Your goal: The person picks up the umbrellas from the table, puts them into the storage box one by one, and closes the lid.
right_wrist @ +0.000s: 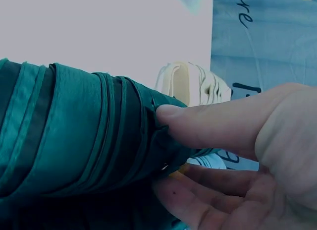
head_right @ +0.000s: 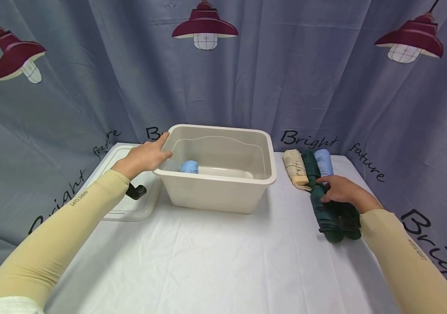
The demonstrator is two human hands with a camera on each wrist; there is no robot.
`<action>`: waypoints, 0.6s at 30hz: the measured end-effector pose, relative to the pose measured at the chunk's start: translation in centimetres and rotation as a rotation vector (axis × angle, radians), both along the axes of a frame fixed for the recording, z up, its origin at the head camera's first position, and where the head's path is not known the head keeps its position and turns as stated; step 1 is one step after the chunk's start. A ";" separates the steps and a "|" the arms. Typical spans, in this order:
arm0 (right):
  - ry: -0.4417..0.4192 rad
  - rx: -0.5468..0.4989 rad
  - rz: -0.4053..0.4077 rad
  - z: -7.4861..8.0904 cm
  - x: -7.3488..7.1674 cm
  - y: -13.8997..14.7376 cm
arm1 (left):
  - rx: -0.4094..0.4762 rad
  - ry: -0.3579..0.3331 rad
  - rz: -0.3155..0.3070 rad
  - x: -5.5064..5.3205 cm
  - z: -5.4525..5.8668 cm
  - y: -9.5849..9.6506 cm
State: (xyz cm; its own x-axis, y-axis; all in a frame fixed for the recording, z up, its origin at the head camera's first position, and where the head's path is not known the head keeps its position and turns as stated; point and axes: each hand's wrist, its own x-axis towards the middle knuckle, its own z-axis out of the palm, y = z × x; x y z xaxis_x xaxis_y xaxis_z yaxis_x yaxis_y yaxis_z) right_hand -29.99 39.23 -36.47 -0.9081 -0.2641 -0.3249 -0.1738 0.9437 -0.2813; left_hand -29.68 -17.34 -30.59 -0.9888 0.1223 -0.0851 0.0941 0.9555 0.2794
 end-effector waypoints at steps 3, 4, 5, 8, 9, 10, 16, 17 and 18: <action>-0.002 0.020 -0.012 0.0 -0.1 -0.2 | 0.003 0.000 0.001 0.1 0.0 0.0; 0.000 0.031 -0.019 0.0 -0.1 -0.3 | 0.003 0.000 0.001 0.1 0.0 0.0; 0.002 0.039 -0.030 0.0 0.0 -0.3 | 0.003 0.001 0.001 0.0 0.0 0.0; 0.010 0.065 -0.058 0.0 0.1 -0.5 | 0.001 -0.004 0.003 0.1 0.0 0.1; 0.012 0.074 -0.066 0.0 0.1 -0.6 | 0.000 -0.005 0.004 0.1 0.0 0.1; 0.013 0.081 -0.073 0.0 0.1 -0.6 | 0.000 -0.006 0.004 0.1 0.0 0.1; 0.016 0.104 -0.077 0.0 0.1 -0.6 | 0.004 -0.008 0.003 0.1 0.0 0.1; 0.022 0.108 -0.071 -0.1 0.2 -0.7 | 0.005 -0.008 0.004 0.1 0.0 0.1; 0.029 0.111 -0.065 -0.1 0.2 -0.8 | 0.005 -0.008 0.003 0.1 0.0 0.0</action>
State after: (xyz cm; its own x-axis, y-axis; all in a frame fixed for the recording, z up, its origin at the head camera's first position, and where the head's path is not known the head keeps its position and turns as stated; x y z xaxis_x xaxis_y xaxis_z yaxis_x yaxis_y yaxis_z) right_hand -29.78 38.42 -36.56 -0.9315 -0.1682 -0.3224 -0.1178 0.9784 -0.1700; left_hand -29.58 -17.29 -30.55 -0.9886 0.1193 -0.0924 0.0885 0.9545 0.2848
